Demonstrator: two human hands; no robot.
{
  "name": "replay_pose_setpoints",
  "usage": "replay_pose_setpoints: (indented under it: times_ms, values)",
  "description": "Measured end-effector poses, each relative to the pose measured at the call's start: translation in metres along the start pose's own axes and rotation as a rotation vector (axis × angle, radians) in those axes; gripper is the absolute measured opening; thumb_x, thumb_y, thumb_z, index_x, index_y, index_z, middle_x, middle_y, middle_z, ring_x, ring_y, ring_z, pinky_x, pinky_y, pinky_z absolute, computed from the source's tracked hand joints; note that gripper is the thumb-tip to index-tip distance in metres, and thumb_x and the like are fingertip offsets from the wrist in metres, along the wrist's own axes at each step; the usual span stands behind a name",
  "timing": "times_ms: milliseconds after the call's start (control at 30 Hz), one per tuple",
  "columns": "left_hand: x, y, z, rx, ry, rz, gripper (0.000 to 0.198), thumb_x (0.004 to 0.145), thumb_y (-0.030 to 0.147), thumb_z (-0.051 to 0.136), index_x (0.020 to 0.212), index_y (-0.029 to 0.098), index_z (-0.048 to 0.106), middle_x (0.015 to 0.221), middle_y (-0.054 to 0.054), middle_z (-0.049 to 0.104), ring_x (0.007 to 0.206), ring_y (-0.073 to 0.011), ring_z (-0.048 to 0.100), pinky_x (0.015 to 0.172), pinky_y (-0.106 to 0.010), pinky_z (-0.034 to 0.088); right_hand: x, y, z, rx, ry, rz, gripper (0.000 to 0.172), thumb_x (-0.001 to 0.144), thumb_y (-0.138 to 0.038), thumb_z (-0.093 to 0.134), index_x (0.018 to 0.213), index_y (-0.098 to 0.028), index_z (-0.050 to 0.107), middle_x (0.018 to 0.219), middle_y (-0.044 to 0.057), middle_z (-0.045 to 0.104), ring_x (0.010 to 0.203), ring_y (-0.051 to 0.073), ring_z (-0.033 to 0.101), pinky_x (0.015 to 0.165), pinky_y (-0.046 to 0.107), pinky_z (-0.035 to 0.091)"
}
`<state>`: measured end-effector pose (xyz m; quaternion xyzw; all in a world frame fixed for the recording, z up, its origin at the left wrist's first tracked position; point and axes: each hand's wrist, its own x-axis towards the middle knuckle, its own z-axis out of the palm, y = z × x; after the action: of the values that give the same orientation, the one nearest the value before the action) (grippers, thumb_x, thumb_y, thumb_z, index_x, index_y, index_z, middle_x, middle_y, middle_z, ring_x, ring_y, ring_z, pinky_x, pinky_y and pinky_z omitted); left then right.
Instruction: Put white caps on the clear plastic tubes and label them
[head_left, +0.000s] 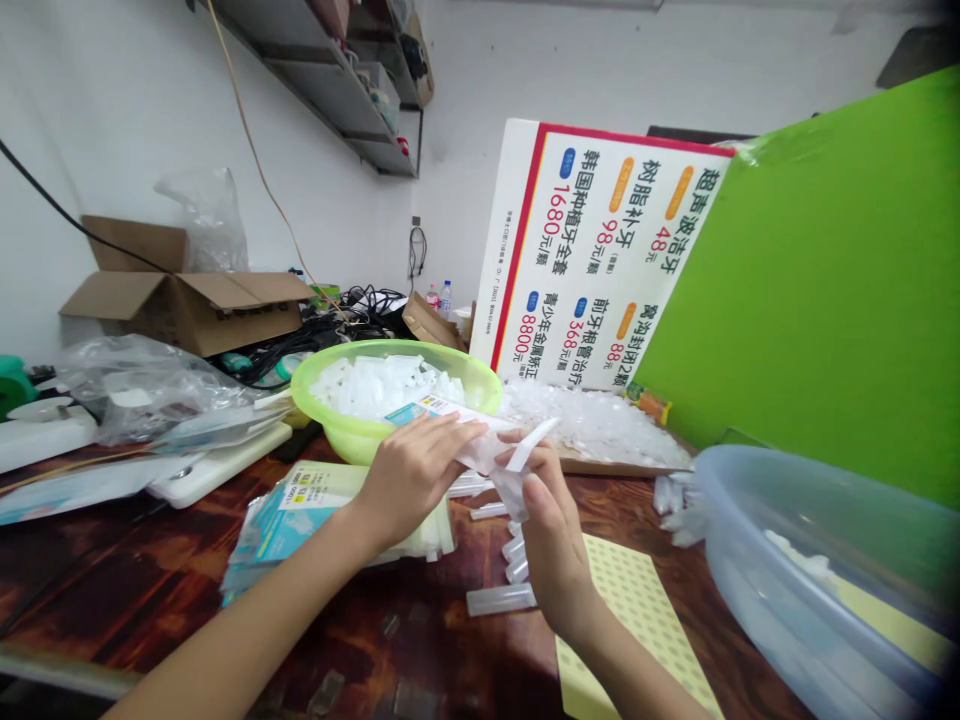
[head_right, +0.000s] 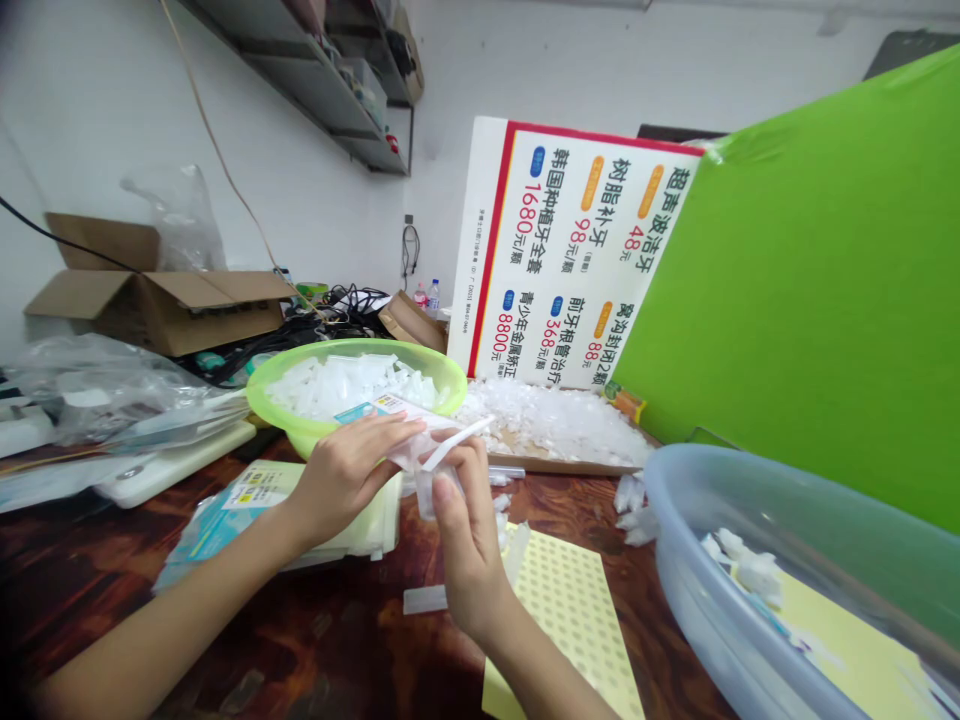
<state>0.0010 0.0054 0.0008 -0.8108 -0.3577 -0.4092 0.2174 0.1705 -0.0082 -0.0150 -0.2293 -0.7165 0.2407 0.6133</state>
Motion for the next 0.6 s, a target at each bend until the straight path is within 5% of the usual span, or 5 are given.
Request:
replay_pose_setpoints:
  times_ms: [167, 433, 600]
  values:
    - [0.001, 0.005, 0.002, 0.021, 0.073, 0.03, 0.028, 0.095, 0.021, 0.042, 0.118, 0.014, 0.056, 0.114, -0.01, 0.069, 0.107, -0.0252, 0.063, 0.087, -0.042, 0.053, 0.001, -0.002, 0.003, 0.144, 0.249, 0.131, 0.012, 0.095, -0.035, 0.042, 0.098, -0.024, 0.044, 0.101, 0.005, 0.056, 0.088, 0.018, 0.059, 0.069, 0.032, 0.051]
    - [-0.001, 0.015, 0.004, 0.068, 0.074, 0.122, 0.031, 0.093, 0.016, 0.042, 0.121, 0.014, 0.055, 0.118, -0.011, 0.067, 0.107, -0.0241, 0.063, 0.087, -0.04, 0.053, 0.0, 0.004, -0.002, 0.232, 0.151, 0.289, 0.037, 0.093, -0.054, 0.036, 0.083, -0.022, 0.051, 0.069, 0.0, 0.051, 0.054, 0.013, 0.048, 0.049, 0.027, 0.043]
    - [-0.002, 0.013, 0.005, 0.087, 0.117, 0.061, 0.027, 0.093, 0.015, 0.042, 0.115, 0.015, 0.058, 0.11, -0.01, 0.07, 0.102, -0.023, 0.065, 0.081, -0.038, 0.054, 0.006, 0.006, -0.006, 0.336, 0.185, 0.289, 0.044, 0.093, -0.056, 0.029, 0.09, -0.02, 0.055, 0.085, 0.005, 0.061, 0.067, 0.017, 0.058, 0.057, 0.031, 0.047]
